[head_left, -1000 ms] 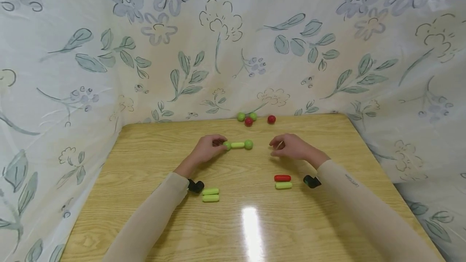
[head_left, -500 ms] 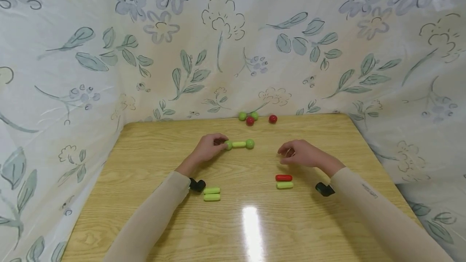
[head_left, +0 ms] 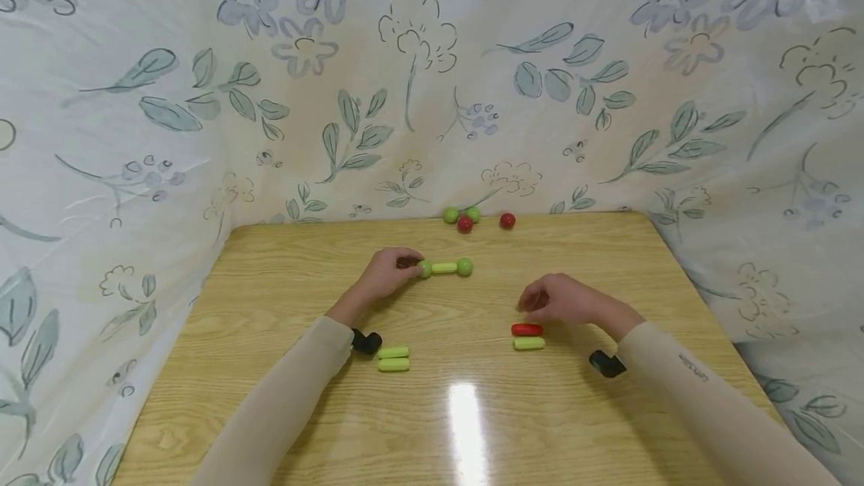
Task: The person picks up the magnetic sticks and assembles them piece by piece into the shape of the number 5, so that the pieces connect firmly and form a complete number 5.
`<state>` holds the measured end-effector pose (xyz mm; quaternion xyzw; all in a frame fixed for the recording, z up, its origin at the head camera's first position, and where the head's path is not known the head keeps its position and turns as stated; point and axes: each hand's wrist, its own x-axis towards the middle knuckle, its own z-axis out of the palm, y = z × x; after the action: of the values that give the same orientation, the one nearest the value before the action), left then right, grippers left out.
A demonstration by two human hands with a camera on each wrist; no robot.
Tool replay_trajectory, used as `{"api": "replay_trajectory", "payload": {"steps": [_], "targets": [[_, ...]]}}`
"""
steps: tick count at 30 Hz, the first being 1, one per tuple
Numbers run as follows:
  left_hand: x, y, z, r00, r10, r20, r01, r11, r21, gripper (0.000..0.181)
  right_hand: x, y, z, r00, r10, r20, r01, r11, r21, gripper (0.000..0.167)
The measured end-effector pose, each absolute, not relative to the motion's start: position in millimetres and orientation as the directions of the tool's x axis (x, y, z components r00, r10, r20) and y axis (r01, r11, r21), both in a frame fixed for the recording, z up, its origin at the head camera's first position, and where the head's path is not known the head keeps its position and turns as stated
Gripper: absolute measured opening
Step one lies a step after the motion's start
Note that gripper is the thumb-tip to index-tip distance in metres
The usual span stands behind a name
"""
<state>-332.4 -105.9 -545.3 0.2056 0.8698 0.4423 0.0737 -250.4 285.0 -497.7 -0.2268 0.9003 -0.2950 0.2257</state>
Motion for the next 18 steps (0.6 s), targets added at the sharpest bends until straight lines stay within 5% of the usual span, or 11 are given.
{"api": "replay_trajectory", "payload": {"steps": [18], "targets": [[-333.9, -108.0, -548.1, -0.910, 0.411, 0.050, 0.280, 0.523, 0.805, 0.030, -242.8, 282.2, -499.9, -0.769, -0.581, -0.267, -0.321, 0.712, -0.624, 0.008]]}}
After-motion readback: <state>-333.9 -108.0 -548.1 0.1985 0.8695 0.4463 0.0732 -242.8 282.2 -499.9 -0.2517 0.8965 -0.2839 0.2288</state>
